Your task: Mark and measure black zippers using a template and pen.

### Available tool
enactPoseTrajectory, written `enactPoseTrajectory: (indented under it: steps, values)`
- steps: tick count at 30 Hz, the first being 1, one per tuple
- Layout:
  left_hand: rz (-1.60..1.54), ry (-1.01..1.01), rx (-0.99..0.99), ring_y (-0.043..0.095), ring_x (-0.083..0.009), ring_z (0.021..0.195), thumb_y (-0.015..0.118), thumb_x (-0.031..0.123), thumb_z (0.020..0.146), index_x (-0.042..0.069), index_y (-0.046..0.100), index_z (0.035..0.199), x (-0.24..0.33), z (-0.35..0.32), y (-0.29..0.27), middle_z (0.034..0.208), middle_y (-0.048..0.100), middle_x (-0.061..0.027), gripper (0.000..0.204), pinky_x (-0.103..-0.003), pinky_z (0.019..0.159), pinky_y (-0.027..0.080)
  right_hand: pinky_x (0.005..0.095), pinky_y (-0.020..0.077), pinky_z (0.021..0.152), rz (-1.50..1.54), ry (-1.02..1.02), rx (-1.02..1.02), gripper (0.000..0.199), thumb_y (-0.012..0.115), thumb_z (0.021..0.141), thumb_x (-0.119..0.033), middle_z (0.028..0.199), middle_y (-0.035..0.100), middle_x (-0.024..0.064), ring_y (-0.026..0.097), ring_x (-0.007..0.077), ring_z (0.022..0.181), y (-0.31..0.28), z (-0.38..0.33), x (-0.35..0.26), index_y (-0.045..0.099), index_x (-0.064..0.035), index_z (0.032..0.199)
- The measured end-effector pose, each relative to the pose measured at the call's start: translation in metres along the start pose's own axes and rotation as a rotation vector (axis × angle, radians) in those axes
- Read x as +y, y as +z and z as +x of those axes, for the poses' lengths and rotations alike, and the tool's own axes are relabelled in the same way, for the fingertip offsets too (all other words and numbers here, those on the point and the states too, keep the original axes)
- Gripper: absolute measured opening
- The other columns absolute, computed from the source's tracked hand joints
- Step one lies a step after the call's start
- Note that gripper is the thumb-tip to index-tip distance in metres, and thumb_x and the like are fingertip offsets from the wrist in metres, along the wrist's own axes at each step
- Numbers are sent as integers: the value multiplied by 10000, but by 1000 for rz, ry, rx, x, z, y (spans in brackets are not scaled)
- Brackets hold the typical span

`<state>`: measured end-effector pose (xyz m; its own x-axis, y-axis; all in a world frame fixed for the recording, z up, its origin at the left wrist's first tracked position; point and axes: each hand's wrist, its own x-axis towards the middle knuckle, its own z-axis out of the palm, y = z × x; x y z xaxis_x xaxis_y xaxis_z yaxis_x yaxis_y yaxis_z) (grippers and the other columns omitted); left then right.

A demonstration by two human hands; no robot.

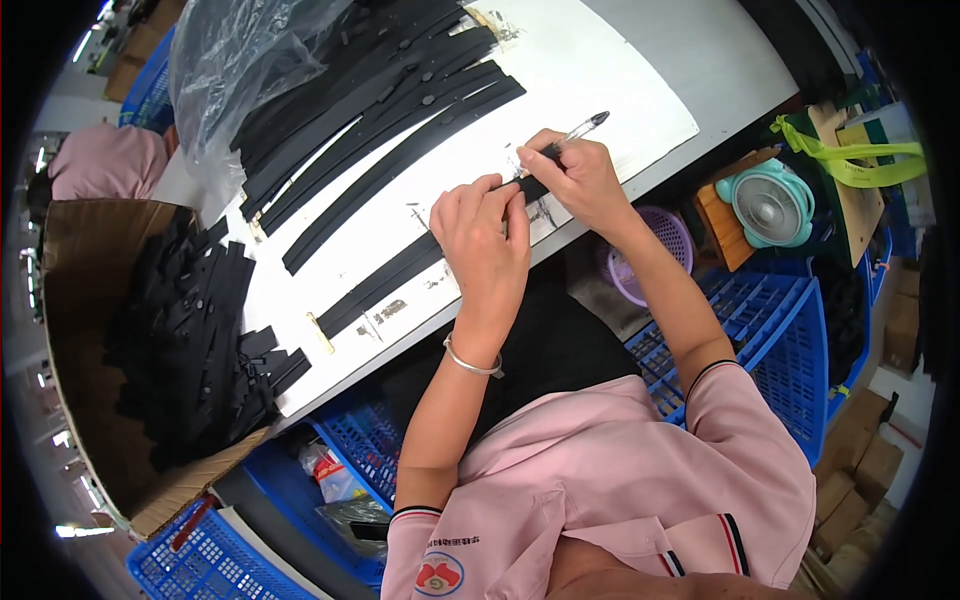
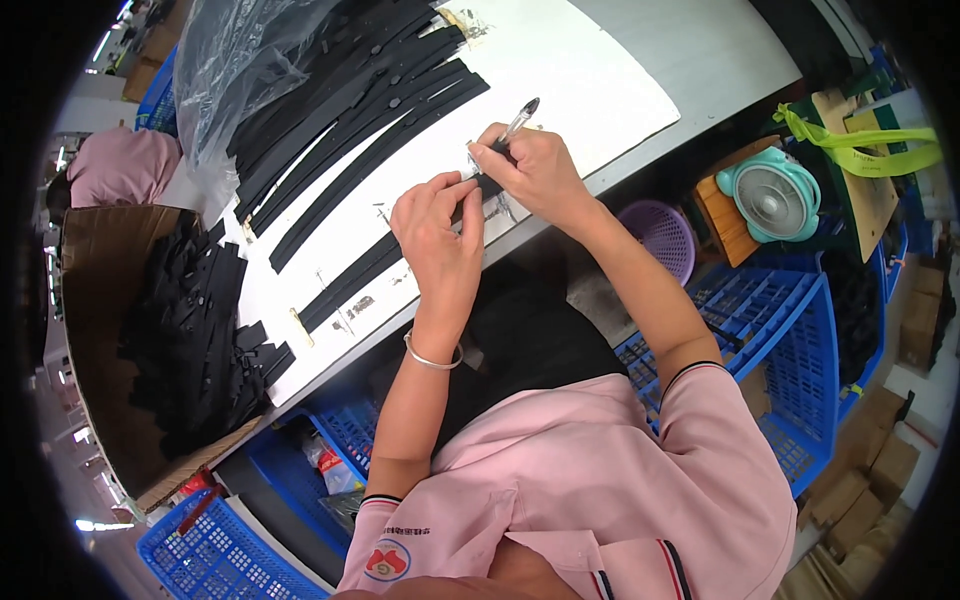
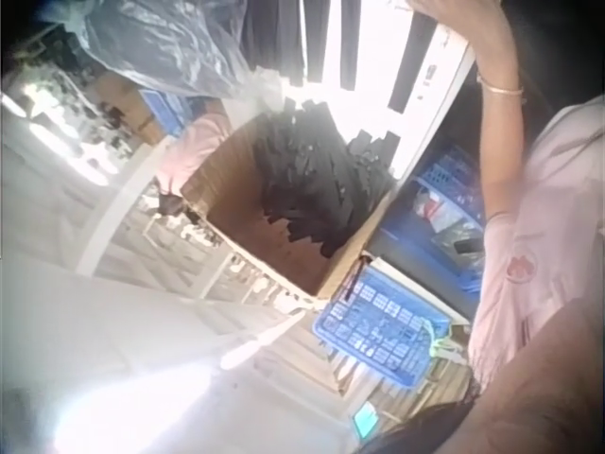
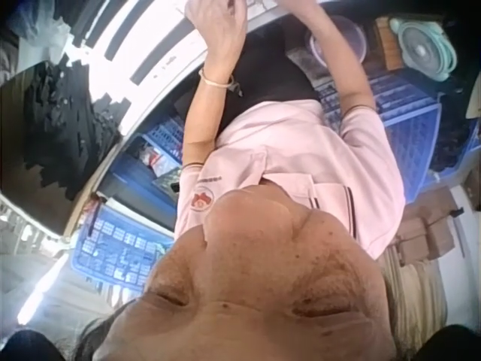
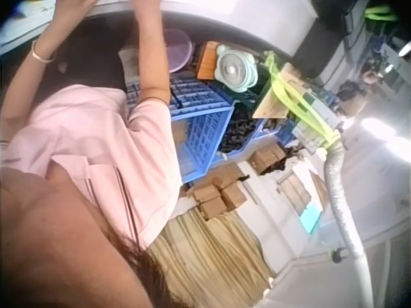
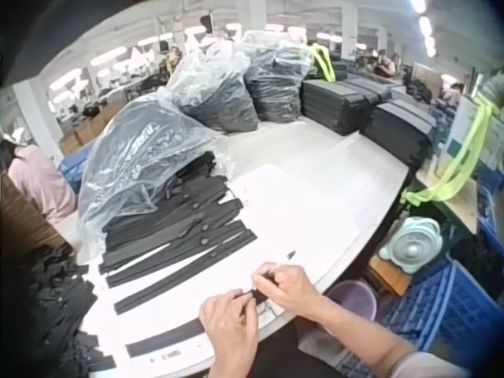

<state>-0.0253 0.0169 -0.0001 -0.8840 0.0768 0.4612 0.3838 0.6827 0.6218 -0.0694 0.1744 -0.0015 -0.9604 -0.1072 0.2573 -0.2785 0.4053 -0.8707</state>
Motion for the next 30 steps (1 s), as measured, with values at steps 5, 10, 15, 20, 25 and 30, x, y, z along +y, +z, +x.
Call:
enactPoseTrajectory:
  steps: [5, 10, 15, 20, 25, 30]
  values:
    - [28, -5, 48, 591, -258, 1022, 763, 44, 804, 30, 730, 899, 2, 1, 5, 1062, 693, -57, 102, -416, 978, 392, 253, 484, 613, -37, -41, 3, 208, 668, 971, -115, 818, 716, 64, 618, 80, 681, 0, 0, 3, 686, 70, 877]
    - [41, -10, 47, 589, -259, 1029, 766, 44, 792, 32, 727, 893, 3, 2, 4, 1062, 692, -56, 109, -415, 984, 391, 252, 480, 597, -8, -94, 24, 211, 661, 966, -96, 810, 716, 73, 626, 89, 668, 0, -1, 7, 678, 81, 851]
    - [38, -18, 61, 590, -261, 1035, 764, 46, 786, 32, 728, 893, 3, 1, 7, 1058, 691, -55, 113, -419, 986, 392, 256, 450, 558, 36, -8, -84, 198, 668, 950, -99, 722, 692, 55, 610, 86, 624, -10, -3, -2, 681, 51, 821]
    - [33, -8, 69, 591, -275, 1043, 759, 52, 787, 37, 726, 900, 0, 1, 6, 1066, 685, -65, 120, -435, 986, 399, 264, 432, 546, -10, -56, -77, 197, 670, 950, -117, 680, 656, 45, 576, 87, 595, -6, -2, -3, 678, 30, 818]
    - [29, 43, 39, 557, -331, 1157, 744, 98, 828, 43, 709, 1027, -9, -4, -1, 1188, 639, -122, 209, -540, 1082, 356, 289, 457, 573, 52, -55, -116, 173, 686, 929, -154, 704, 674, 86, 606, 123, 618, -3, -1, 4, 698, -3, 846]
    - [148, -21, -80, 394, -372, 1417, 709, 189, 923, 65, 652, 1319, 9, -31, -31, 1490, 506, -156, 419, -634, 1167, 192, 235, 427, 619, 280, 2, 53, 206, 622, 988, -77, 746, 627, 25, 538, 77, 668, -18, -12, 17, 666, 9, 806]
